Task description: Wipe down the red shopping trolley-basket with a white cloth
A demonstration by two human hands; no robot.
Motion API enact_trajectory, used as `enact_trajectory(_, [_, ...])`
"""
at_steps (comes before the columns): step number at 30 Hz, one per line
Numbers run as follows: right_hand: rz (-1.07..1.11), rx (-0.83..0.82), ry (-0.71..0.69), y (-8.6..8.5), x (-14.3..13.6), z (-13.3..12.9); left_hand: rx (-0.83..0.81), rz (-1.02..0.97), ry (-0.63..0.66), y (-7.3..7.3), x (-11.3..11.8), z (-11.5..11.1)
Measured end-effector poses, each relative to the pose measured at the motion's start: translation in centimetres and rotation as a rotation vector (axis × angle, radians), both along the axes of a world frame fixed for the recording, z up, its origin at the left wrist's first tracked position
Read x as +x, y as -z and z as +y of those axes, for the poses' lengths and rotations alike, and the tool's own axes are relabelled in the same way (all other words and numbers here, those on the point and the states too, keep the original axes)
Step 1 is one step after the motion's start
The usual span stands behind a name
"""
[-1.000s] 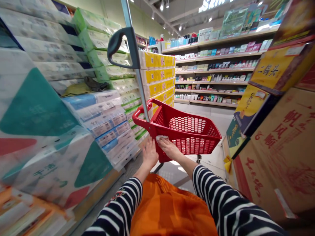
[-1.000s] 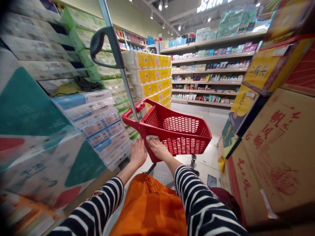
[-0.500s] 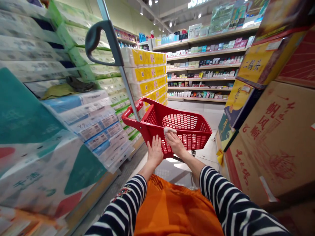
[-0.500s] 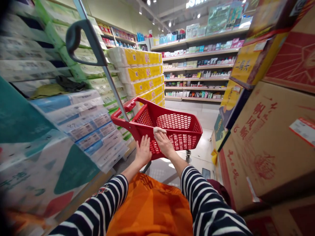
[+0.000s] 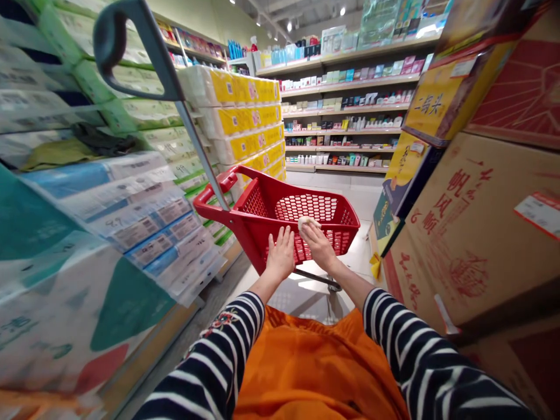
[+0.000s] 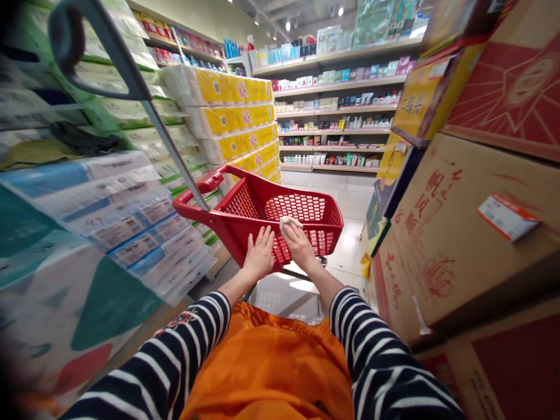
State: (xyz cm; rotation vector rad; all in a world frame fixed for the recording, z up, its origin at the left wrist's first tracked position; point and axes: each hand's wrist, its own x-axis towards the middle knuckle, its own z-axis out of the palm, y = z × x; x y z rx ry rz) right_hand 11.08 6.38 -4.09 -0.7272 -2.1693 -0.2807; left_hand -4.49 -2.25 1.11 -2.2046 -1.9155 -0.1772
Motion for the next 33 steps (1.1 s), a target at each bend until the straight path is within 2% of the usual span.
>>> enact_trajectory(4, [-0.194,-0.154,0.032,5.3,2.1,-1.7,-0.049,0.0,0.075,1.3,1.6,-0.5])
enact_trajectory(6, [-0.224,-0.164,0.02,6.2,3.0,-2.4,-0.074,0.011,0.106,1.8,2.3,-0.7])
enact_trajectory(8, [-0.162,-0.121,0.0,5.1,3.7,-2.5,-0.091,0.02,0.117,1.9,2.8,-0.5])
enact_trajectory(12, [0.048,-0.019,0.037,0.5,4.7,-0.6,-0.085,0.015,0.105,0.7,3.9,1.1])
enact_trajectory(14, [0.073,-0.008,0.103,-0.2,5.4,0.3,-0.065,0.01,0.105,0.2,4.6,1.9])
enact_trajectory(15, [0.059,-0.013,0.137,0.2,5.8,0.6,-0.06,0.008,0.107,0.2,5.0,2.2])
enact_trajectory(17, [-0.004,-0.048,0.186,2.1,6.6,0.5,-0.061,0.012,0.126,0.5,5.8,2.4])
enact_trajectory(20, [-0.125,-0.139,0.209,5.9,7.5,-0.7,-0.103,0.024,0.178,1.8,6.9,2.0])
enact_trajectory(22, [-0.165,-0.178,0.205,7.2,7.8,-1.5,-0.155,0.029,0.204,2.5,7.4,1.7])
enact_trajectory(24, [-0.135,-0.172,0.186,6.7,8.2,-1.8,-0.192,0.033,0.213,2.7,7.8,1.7])
enact_trajectory(29, [0.106,-0.078,0.197,2.1,10.0,-0.2,-0.136,-0.003,0.2,1.0,8.8,3.0])
enact_trajectory(31, [0.162,-0.067,0.25,1.9,10.8,0.5,-0.127,-0.015,0.195,0.5,9.3,3.4])
enact_trajectory(33, [0.151,-0.109,0.296,3.4,11.3,0.6,-0.128,-0.014,0.207,0.7,9.8,3.5])
